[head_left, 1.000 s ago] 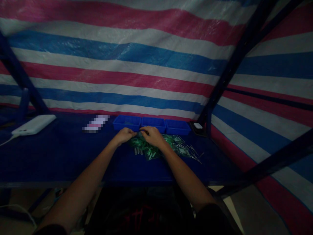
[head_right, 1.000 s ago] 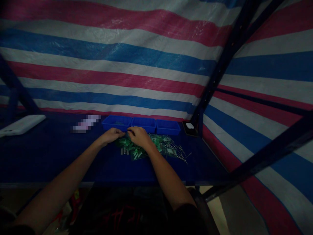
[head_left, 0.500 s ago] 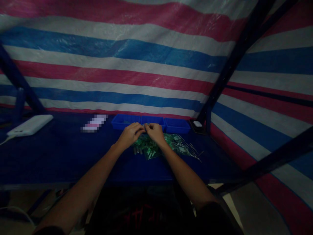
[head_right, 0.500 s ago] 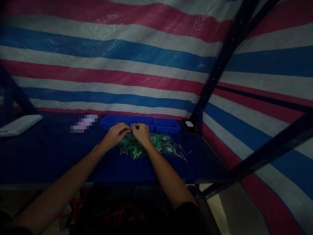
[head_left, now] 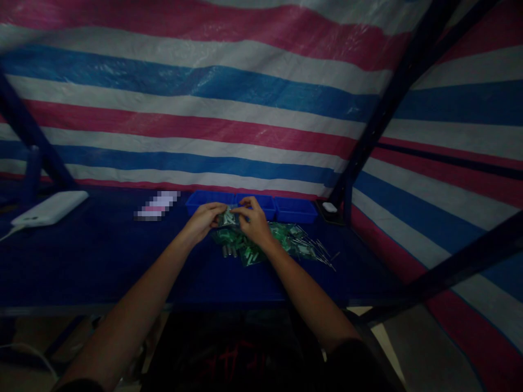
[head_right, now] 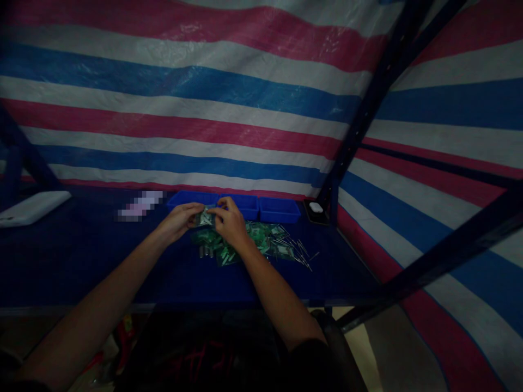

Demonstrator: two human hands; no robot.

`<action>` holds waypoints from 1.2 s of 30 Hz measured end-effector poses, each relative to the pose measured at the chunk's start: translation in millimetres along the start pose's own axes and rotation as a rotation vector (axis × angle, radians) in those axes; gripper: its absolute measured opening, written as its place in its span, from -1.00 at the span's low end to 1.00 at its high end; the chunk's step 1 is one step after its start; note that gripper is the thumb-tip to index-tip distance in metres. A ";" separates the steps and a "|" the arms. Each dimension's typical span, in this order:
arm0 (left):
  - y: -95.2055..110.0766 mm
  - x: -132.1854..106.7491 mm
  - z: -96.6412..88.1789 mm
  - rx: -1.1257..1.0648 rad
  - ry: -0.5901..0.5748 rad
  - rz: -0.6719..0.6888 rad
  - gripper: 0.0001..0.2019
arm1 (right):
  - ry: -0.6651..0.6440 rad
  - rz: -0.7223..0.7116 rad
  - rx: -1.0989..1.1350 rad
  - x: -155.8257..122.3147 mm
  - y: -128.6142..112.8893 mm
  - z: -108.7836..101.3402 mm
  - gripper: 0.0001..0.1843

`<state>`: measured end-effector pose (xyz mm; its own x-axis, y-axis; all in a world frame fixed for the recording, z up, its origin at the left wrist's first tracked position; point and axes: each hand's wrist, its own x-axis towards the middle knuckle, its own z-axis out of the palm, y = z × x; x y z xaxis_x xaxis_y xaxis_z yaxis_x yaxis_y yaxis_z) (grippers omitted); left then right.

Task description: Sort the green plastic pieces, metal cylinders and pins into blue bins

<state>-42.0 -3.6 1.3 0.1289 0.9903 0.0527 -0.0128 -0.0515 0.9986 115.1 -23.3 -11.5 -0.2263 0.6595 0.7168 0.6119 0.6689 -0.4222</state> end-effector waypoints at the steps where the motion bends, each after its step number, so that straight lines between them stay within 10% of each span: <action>1: 0.3 -0.3 -1.0 0.039 0.032 0.052 -0.74 | 0.010 0.015 -0.004 0.0 0.9 -0.1 -0.62; 8: 1.3 7.0 -16.1 0.706 0.635 0.669 -0.79 | -0.009 0.092 -0.048 3.4 4.8 -9.4 -0.70; 22: -12.0 3.5 1.8 0.819 0.202 0.649 -0.79 | -0.570 0.007 -0.279 -1.6 11.0 -24.6 -0.51; 31: -18.8 -0.4 11.4 0.795 0.057 0.551 -0.72 | -0.514 0.040 -0.332 1.2 17.5 -40.3 -0.88; 36: -15.8 -4.2 15.2 0.735 0.000 0.512 -0.68 | -0.220 0.058 -0.289 6.8 16.5 -35.1 -0.86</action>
<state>-27.3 -8.9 -14.6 0.2822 0.8233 0.4924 0.5698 -0.5568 0.6044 150.3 -19.8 5.8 -0.3233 0.7726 0.5463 0.8101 0.5244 -0.2623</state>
